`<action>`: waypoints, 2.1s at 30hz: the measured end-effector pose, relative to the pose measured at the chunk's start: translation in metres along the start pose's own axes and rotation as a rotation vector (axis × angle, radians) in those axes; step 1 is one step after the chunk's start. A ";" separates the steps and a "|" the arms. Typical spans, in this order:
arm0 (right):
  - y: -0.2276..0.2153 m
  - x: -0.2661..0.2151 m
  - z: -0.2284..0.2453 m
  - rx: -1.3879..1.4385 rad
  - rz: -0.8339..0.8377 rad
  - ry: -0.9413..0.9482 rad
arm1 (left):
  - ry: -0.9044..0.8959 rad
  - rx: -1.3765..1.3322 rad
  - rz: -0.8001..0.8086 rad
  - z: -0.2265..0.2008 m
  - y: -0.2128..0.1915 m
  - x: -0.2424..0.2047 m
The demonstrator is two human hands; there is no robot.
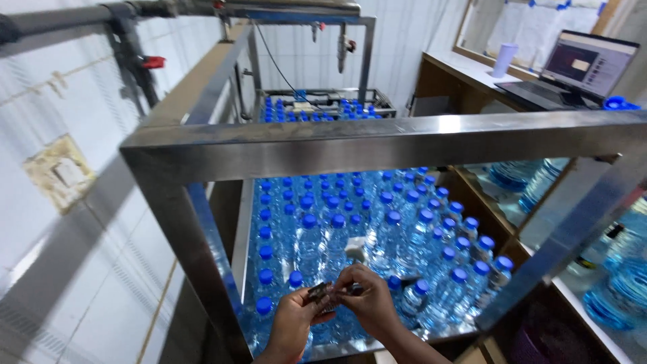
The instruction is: The person applies small rectangular labels to the necks of plastic water bottles arranged on a stainless steel tray. The person picks each label from a roll, aligns it on a bottle neck, and smooths it down, repeating the process across many bottles.
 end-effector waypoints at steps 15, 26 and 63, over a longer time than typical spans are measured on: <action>-0.088 -0.096 -0.062 0.368 -0.041 0.355 | -0.077 0.269 -0.044 0.094 0.062 0.036; -0.193 -0.136 -0.092 -0.425 -0.227 0.366 | -0.370 -0.117 -0.088 0.132 0.119 0.033; -0.162 -0.100 -0.105 -0.852 -0.156 0.454 | -0.268 -0.098 -0.173 0.157 0.080 0.078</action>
Point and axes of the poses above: each hand's wrist, its own x-axis towards the middle knuckle, its own y-axis out of the palm, z = x × y, the point moved 10 cm from there along x, towards the middle knuckle, and after that the axes turned 15 degrees about z, right-handed, at the moved point
